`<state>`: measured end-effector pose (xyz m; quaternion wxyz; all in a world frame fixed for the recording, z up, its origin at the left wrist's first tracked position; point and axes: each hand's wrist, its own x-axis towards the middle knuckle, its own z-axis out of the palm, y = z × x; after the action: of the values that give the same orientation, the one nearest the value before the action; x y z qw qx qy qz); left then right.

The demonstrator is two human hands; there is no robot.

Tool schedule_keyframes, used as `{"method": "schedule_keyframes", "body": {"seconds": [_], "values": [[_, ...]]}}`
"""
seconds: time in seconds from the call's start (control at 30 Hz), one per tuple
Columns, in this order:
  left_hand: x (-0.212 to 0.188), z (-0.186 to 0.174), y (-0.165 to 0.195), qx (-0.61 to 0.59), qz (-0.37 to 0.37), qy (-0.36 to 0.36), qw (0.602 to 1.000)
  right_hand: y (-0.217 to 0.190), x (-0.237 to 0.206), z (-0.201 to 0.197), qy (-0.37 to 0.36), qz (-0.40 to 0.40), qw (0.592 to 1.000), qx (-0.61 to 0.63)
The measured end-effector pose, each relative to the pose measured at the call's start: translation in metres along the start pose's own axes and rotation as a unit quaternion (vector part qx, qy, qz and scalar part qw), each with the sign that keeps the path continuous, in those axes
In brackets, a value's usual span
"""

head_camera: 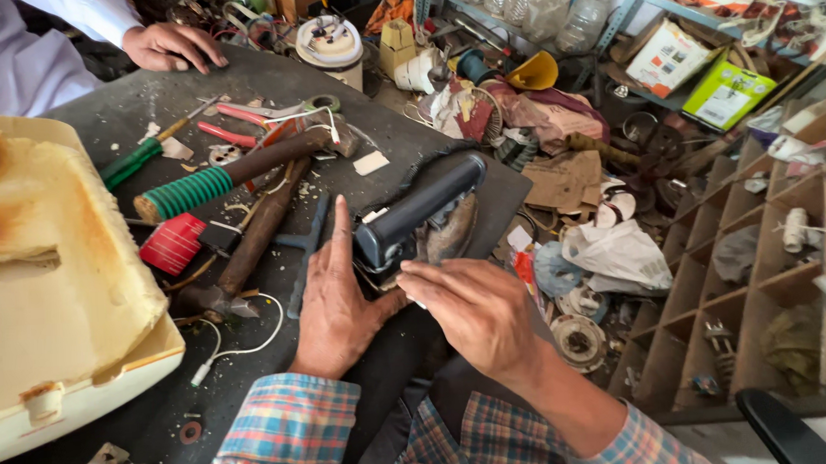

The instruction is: The person uses a screwdriver to loosen and remove screws from a small black appliance on a cluttered workbench. The person repeatedly inserts and turns the screwdriver, then lifts the appliance to inspect it.

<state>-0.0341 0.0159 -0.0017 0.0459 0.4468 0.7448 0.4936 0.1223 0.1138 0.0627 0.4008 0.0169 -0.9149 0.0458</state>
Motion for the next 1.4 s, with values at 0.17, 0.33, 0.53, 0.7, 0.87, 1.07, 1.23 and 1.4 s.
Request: {"method": "schedule_keyframes", "body": {"seconds": [0.17,0.33,0.53,0.7,0.87,1.07,1.23,1.4], "values": [[-0.001,-0.001,-0.001,-0.003,-0.001,-0.006,1.0,0.0,0.001,0.003,-0.007,0.046,0.998,0.032],[0.001,-0.001,-0.002,-0.002,-0.011,-0.007,1.0,0.0,-0.005,0.002,-0.015,0.014,0.999,0.037],[0.0,-0.002,0.0,-0.004,0.002,0.001,1.0,0.005,-0.015,0.011,-0.016,0.025,0.999,0.043],[0.001,-0.005,0.003,-0.008,-0.005,-0.009,1.0,0.03,-0.029,0.005,0.004,0.052,0.997,0.048],[0.001,-0.006,0.006,-0.007,-0.021,-0.016,1.0,0.061,-0.038,-0.014,-0.027,0.014,0.996,0.088],[0.001,-0.006,0.007,-0.006,-0.024,-0.018,1.0,0.088,-0.031,-0.037,-0.103,0.02,0.986,0.133],[0.0,-0.007,0.007,-0.006,-0.018,-0.016,1.0,0.083,-0.031,-0.038,-0.114,0.013,0.986,0.122],[0.001,-0.005,0.007,-0.008,-0.021,-0.016,1.0,0.049,-0.029,-0.029,-0.093,-0.003,0.993,0.067]]}}
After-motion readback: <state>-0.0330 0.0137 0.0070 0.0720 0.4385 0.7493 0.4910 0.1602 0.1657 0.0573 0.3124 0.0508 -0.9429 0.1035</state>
